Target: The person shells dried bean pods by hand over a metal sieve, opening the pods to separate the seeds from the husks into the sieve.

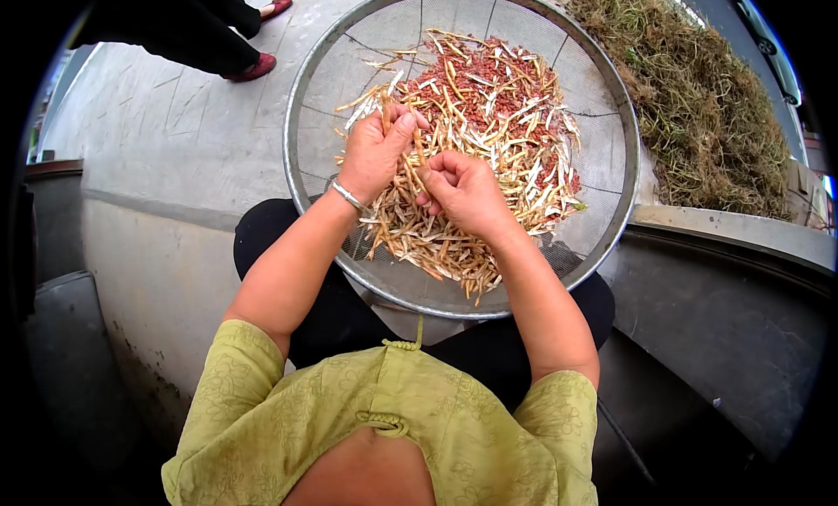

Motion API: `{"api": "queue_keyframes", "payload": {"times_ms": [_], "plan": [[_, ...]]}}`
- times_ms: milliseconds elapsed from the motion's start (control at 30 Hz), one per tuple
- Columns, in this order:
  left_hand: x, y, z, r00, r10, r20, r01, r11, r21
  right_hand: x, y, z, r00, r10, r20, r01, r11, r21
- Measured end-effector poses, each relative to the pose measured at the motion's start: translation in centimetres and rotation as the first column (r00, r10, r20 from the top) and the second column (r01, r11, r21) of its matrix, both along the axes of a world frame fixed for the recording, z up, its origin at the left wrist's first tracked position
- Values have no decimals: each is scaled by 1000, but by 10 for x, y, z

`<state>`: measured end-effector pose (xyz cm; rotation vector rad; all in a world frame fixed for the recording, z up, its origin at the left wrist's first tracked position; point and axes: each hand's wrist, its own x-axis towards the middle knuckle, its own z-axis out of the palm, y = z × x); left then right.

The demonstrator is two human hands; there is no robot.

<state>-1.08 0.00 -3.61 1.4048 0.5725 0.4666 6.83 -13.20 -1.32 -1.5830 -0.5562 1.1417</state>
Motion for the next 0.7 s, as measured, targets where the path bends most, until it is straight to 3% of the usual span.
{"api": "queue_keyframes", "payload": {"times_ms": [33,167,233,300,400,433,500,567,633,667,700], "plan": [[0,0,0,1000,1,-1,-1,1000,-1,-1,1,7,992,-17,-122,17,1000,-8],[0,3,1,997,44,61,-48,997,54,-6,5,15,991,-33,-132,36,999,19],[0,1,7,997,37,68,-41,997,59,-7,4,5,997,77,27,-77,997,-2],[1,-5,15,966,191,172,-126,935,-333,-7,4,3,1000,19,-5,-19,999,31],[-5,2,9,993,87,80,-43,898,-438,0,6,1,991,-134,-10,135,989,67],[-5,0,9,992,87,89,-40,897,-440,-1,8,4,994,-111,21,110,993,37],[-8,-8,9,974,-224,47,226,917,-329,-7,9,1,993,-7,114,4,999,34],[-6,-6,0,974,-224,-23,212,947,-242,-8,9,7,987,86,138,-87,996,-4],[0,1,3,986,45,162,-40,999,-37,1,13,19,965,79,251,-59,994,-87],[-1,6,5,981,54,184,-40,996,-78,16,17,17,899,94,429,-36,989,-140],[-2,10,10,980,59,189,-44,996,-82,27,25,22,887,35,460,55,982,-181]]}}
